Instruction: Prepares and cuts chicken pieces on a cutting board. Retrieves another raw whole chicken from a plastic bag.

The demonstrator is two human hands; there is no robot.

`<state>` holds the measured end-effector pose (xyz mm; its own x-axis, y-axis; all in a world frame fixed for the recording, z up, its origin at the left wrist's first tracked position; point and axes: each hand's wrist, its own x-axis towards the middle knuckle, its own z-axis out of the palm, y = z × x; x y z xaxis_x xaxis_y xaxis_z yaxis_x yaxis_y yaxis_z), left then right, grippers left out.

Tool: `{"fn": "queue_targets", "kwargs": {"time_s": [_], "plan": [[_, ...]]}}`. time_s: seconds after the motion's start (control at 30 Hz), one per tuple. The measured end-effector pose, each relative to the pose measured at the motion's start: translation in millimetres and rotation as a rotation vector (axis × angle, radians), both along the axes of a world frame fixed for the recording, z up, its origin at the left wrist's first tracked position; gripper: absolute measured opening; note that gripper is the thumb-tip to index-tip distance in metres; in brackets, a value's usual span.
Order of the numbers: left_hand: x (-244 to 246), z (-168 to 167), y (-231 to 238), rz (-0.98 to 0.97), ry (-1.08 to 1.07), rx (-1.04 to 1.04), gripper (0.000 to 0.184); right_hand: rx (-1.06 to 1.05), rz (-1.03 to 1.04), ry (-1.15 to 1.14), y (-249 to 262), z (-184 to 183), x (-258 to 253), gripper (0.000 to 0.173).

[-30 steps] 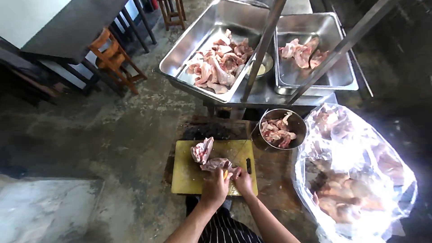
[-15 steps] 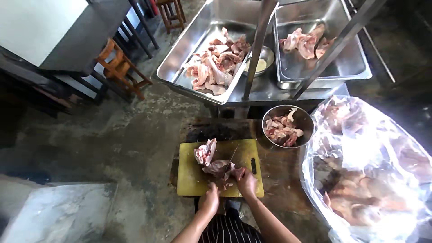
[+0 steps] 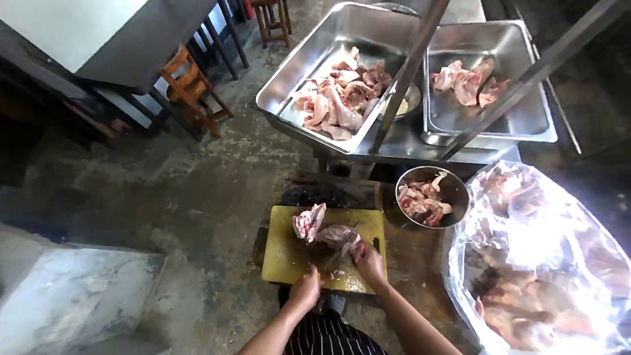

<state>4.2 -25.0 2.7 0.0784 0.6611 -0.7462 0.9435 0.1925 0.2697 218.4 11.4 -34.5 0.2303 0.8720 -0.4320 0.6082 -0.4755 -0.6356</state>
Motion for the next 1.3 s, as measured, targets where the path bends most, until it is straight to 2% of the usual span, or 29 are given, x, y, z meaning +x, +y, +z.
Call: {"fn": "queue_targets", "kwargs": {"time_s": [0.17,0.27,0.33,0.4,0.47,0.53,0.57,0.6,0.7,0.73,0.93,1.03,1.13,1.2,1.3], "plan": [[-35.3,-6.7,-28.3,0.104,-0.067,-0.018,0.061,-0.077,-0.068,0.219,-8.2,-2.0,4.8,0.029],[-31.7,3.4,-30.5,0.070,-0.007,-0.005,0.056,-0.075,-0.130,0.155,-10.9,-1.2,-9.7,0.031],[-20.1,21.7,-23.6,0.040,-0.014,0.082,0.056,-0.072,-0.158,0.114,-10.9,0.9,-14.5,0.030],[-4.4,55.5,-13.6,0.026,-0.058,0.246,0.055,-0.059,-0.154,0.103,-11.7,0.4,-14.8,0.027],[10.9,83.6,-8.9,0.032,-0.152,0.560,0.047,-0.033,-0.149,0.094,-13.8,-1.0,-14.7,0.027],[20.9,84.7,-6.0,0.052,-0.295,0.883,0.041,-0.015,-0.149,0.085,-15.5,-1.2,-15.1,0.028],[22.5,73.9,-5.1,0.062,-0.331,0.920,0.041,-0.017,-0.157,0.084,-16.4,-1.4,-15.7,0.028],[21.4,55.3,-6.0,0.067,-0.312,0.851,0.043,-0.017,-0.169,0.081,-17.2,-2.1,-16.3,0.028],[12.3,-3.2,-4.7,0.040,-0.032,0.182,0.051,-0.027,-0.168,0.060,-21.2,-4.7,-19.2,0.030],[13.8,-11.3,-2.1,0.036,0.013,0.100,0.052,-0.041,-0.158,0.065,-19.4,-2.5,-18.6,0.032],[11.4,-10.0,7.8,0.014,0.041,0.047,0.053,-0.062,-0.192,0.067,-14.1,1.8,-18.3,0.033],[-17.9,-10.3,-17.7,0.021,0.025,0.029,0.056,-0.056,-0.268,0.147,-14.2,-1.5,-17.0,0.034],[-61.5,1.7,-58.0,0.080,0.021,-0.067,0.057,-0.023,-0.383,0.308,-11.8,-5.0,-13.1,0.029],[-82.1,7.7,-75.2,0.099,0.042,-0.104,0.061,0.051,-0.513,0.511,-11.7,-9.8,-7.0,0.028],[-89.3,12.0,-76.2,0.089,0.074,-0.137,0.063,0.149,-0.561,0.777,-16.2,-17.9,9.0,0.047]]}}
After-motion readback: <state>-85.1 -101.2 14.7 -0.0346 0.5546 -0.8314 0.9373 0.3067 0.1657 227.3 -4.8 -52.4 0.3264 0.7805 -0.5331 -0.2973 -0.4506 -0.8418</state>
